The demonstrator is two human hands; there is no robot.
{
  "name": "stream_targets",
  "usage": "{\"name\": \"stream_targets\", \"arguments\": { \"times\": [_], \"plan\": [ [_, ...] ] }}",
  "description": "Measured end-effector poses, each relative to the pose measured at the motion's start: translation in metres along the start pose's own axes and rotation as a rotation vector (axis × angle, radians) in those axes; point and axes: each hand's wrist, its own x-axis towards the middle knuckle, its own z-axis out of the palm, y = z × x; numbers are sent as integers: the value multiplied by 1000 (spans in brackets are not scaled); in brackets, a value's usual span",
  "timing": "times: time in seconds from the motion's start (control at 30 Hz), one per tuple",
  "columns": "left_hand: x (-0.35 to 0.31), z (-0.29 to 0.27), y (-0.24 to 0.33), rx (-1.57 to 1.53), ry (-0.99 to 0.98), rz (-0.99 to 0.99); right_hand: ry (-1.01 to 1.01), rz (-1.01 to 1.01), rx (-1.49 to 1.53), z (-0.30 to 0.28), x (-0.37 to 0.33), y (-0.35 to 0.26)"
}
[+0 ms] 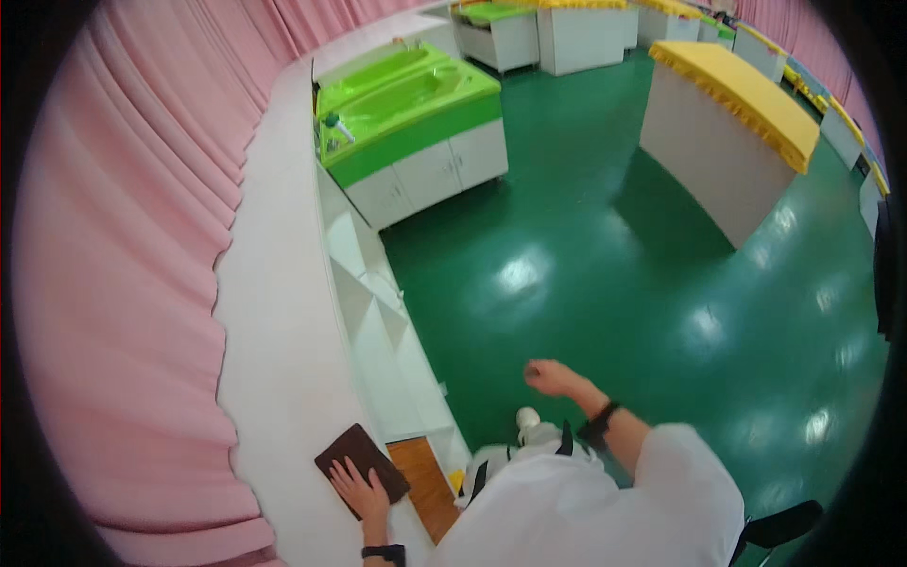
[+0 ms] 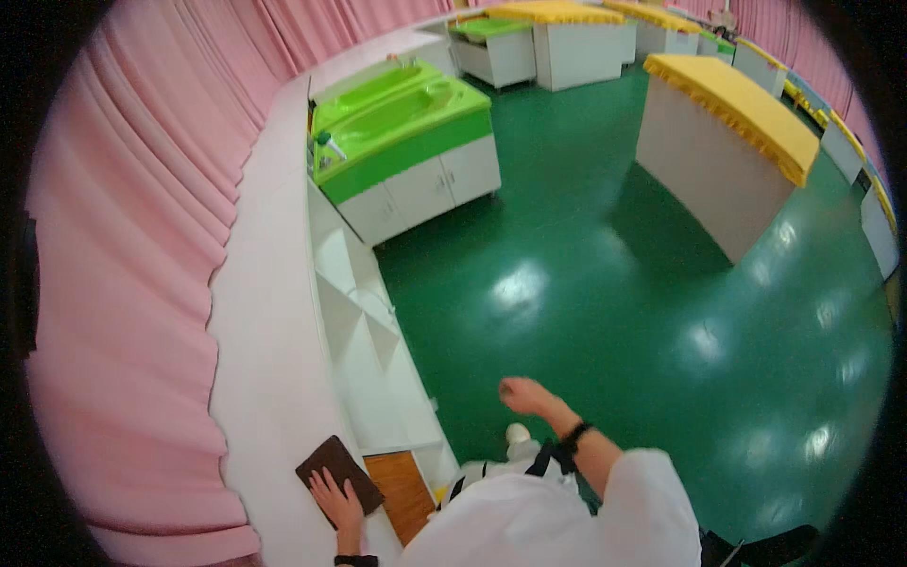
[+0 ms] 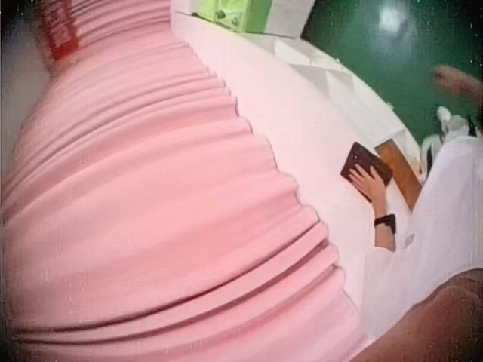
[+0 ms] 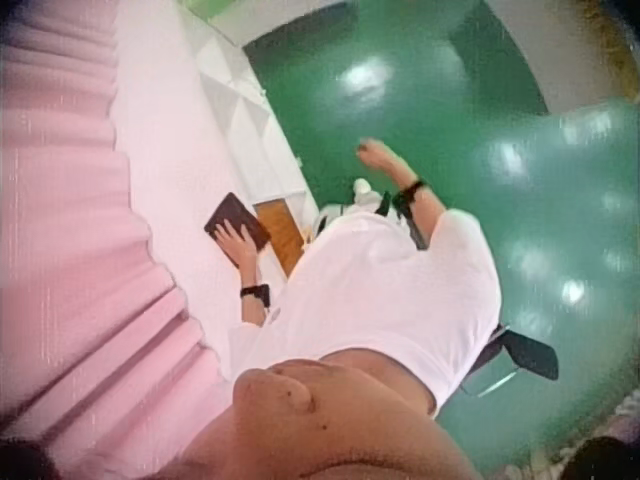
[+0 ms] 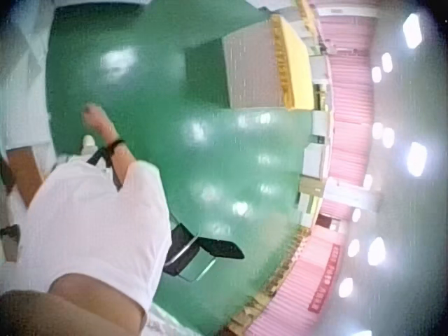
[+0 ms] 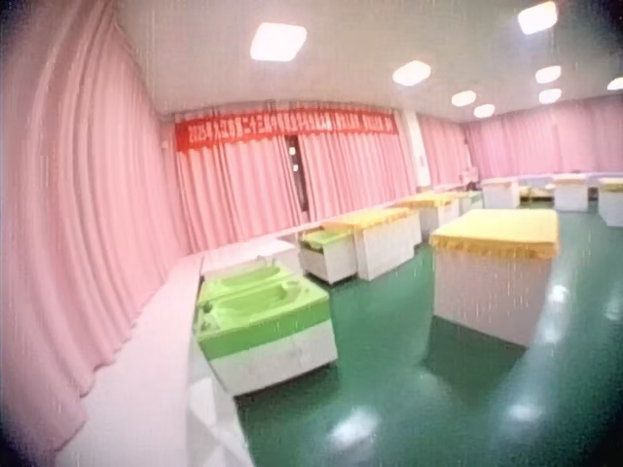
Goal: Wring out a cloth and wipe down the tops of cabinets and shelving units.
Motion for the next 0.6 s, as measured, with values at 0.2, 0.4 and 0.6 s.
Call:
{"name": "stream_targets", "arguments": {
  "times": [0.2,0.4,0.6],
  "plan": [
    [21,-6,10,56,-69,-43,-127,-254,-37,-16,156,-108],
    [185,-5,34,26,-98,24,-358,-101,-235,-4,258,-116],
    [409,4,64,36,-70,190,-445,-60,-35,18,370,-40]
  ]
}}
